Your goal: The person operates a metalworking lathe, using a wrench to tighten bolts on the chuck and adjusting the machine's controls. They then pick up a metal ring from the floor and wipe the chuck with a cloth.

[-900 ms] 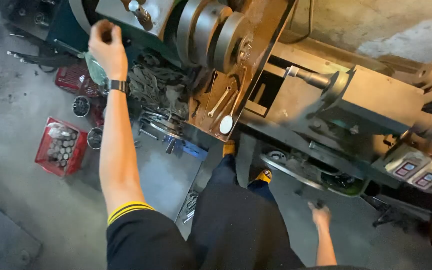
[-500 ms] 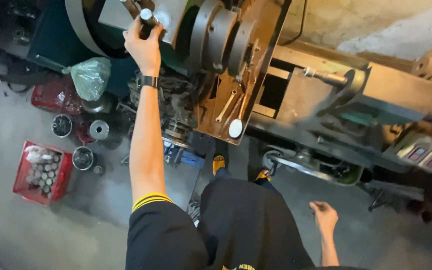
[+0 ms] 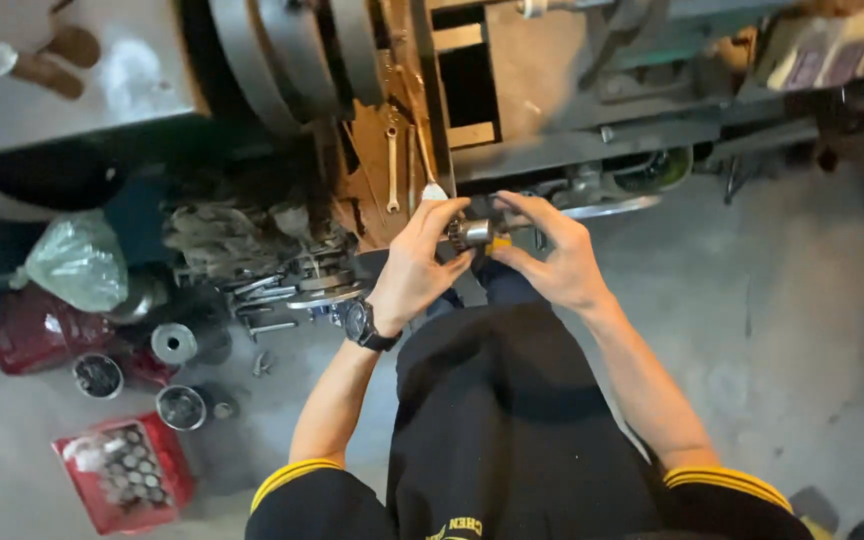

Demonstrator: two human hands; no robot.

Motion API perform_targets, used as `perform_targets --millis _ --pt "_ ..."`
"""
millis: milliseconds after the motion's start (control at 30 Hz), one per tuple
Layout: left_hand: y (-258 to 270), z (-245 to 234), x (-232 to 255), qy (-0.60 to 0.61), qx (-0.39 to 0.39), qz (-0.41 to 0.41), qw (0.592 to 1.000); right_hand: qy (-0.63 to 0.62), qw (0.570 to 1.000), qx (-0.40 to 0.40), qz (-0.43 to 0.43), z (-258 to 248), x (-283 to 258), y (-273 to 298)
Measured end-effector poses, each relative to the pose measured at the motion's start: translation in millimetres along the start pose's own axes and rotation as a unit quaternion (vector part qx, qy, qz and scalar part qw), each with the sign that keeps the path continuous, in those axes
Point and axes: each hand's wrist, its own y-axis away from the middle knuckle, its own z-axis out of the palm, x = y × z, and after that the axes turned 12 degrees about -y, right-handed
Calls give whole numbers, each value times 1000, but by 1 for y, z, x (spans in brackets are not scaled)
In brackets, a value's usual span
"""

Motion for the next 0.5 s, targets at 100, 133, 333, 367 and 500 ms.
perform_targets --millis 100,133,333,367,500 --pt "6 1 -3 9 -54 -21 998 -33 998 -45 8 -7 -5 -4" --pt "4 -2 0 7 -61 -21 998 -38 998 -40 11 -7 -3 -5" --pt "-13 -11 3 -49 -99 0 994 -84 994 -63 -19 -6 17 -16" --pt "-16 -9 2 -65 -97 17 993 -104 993 -59 -14 -6 21 -19" --pt "-45 -22 0 -66 -134 84 985 -212 977 -22 -24 -11 38 -35"
